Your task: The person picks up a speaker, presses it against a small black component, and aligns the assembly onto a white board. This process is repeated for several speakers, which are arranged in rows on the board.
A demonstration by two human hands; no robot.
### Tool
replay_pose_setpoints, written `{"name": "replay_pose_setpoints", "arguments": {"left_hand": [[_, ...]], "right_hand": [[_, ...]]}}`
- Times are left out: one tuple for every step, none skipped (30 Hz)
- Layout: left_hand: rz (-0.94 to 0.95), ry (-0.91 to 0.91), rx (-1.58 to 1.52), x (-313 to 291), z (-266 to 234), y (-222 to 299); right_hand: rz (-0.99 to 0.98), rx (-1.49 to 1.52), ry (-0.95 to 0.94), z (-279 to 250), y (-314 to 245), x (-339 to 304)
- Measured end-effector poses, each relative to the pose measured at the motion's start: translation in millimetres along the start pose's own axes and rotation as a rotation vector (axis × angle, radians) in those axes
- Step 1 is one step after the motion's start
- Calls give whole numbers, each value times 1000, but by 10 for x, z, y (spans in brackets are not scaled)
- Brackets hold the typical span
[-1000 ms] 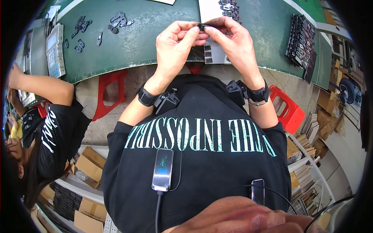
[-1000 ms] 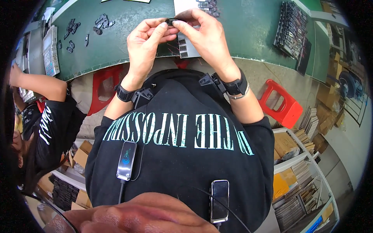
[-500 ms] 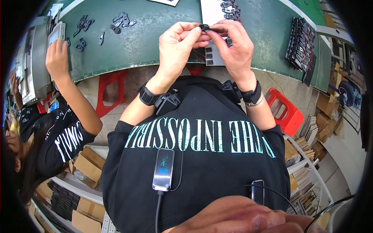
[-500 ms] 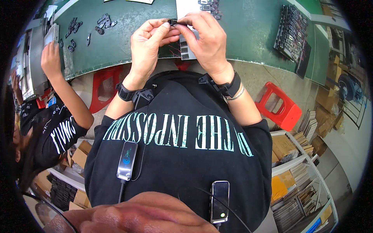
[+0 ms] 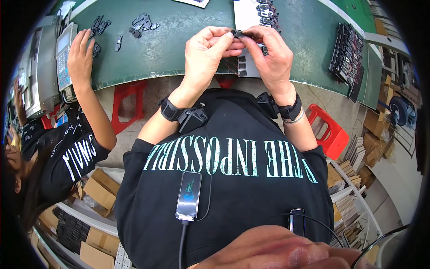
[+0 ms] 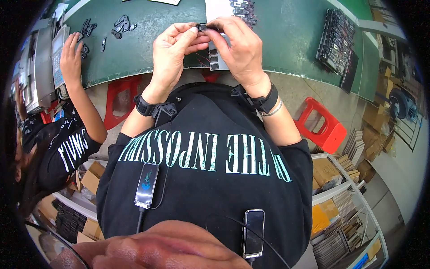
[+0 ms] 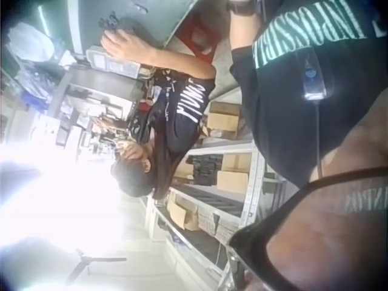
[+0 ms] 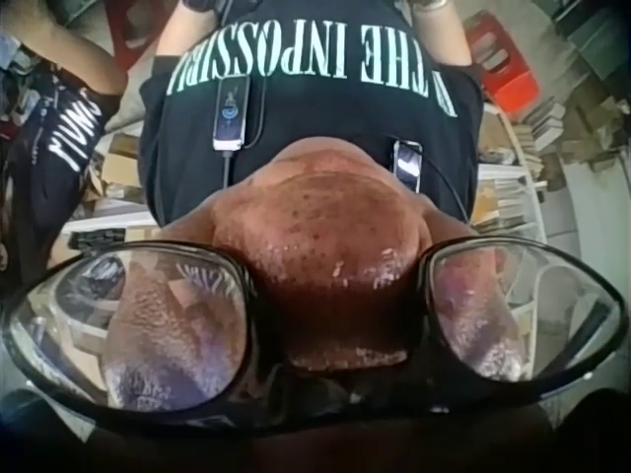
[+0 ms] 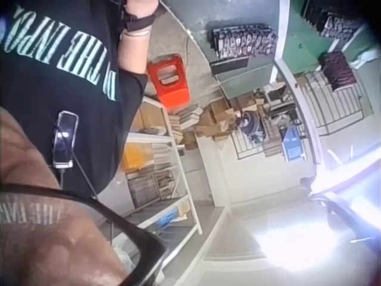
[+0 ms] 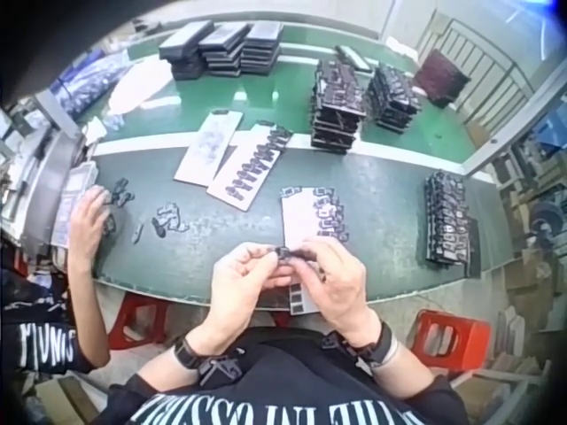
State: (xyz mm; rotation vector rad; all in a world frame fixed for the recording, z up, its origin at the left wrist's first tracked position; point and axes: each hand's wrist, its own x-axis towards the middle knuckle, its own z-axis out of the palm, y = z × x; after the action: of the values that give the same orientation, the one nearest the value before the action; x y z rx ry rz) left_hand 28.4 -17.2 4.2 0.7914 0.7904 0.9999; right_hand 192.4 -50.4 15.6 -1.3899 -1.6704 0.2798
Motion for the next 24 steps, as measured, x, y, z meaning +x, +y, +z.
{"name": "replay_pose_setpoints", "arguments": {"left_hand": [[-3, -1, 5, 2, -1, -5], [-6, -2, 10, 4, -1, -11], [-9, -2, 15, 2, -4, -18], [-8, 0, 13, 4, -5, -29], [-9, -1, 12, 11, -4, -44], [-10, -3, 11, 19, -3, -58], [-11, -4, 10, 23, -2, -66], [-11, -3, 9, 27, -1, -71], [-9, -4, 9, 32, 1, -74], [-7, -4, 10, 37, 3, -76], [-4, -4, 11, 40, 4, -81], [-4, -3, 10, 43, 5, -88], [2, -6, 18, 44, 7, -92], [9, -8, 25, 45, 9, -97], [15, -10, 32, 45, 10, -101], [14, -9, 32, 45, 11, -104], [19, -10, 38, 44, 10, -106], [24, -13, 44, 47, 6, -104], [28, -15, 51, 50, 3, -103], [27, -15, 51, 51, 1, -104], [21, -16, 42, 51, 3, -110], [14, -18, 33, 50, 5, -115], [9, -17, 25, 44, 11, -125], [9, -16, 25, 40, 14, -133]], "right_hand": [[-7, -8, -9, -8, 4, 0], [-14, -16, -18, -17, 7, 2], [-15, -15, -19, -25, 7, 0], [-41, -49, -21, -36, 8, -3], [-67, -83, -23, -44, 9, -4], [-93, -117, -25, -47, 12, -4], [-93, -117, -26, -46, 16, -3], [-95, -118, -27, -44, 25, -3], [-97, -118, -26, -43, 33, -4], [-99, -119, -26, -41, 41, -6], [-100, -119, -27, -41, 45, -8], [-84, -108, -29, -40, 46, -12], [-68, -98, -31, -43, 45, -16], [-52, -88, -33, -45, 46, -18], [-51, -88, -34, -46, 49, -18], [-49, -80, -37, -48, 52, -16], [-46, -72, -39, -48, 54, -14], [-42, -64, -41, -45, 56, -10], [-42, -64, -41, -41, 53, -10], [-21, -62, -41, -39, 44, -15], [-1, -60, -40, -38, 34, -20], [19, -58, -39, -36, 28, -22], [19, -57, -40, -38, 27, -25], [8, -65, -42, -42, 26, -26]]}}
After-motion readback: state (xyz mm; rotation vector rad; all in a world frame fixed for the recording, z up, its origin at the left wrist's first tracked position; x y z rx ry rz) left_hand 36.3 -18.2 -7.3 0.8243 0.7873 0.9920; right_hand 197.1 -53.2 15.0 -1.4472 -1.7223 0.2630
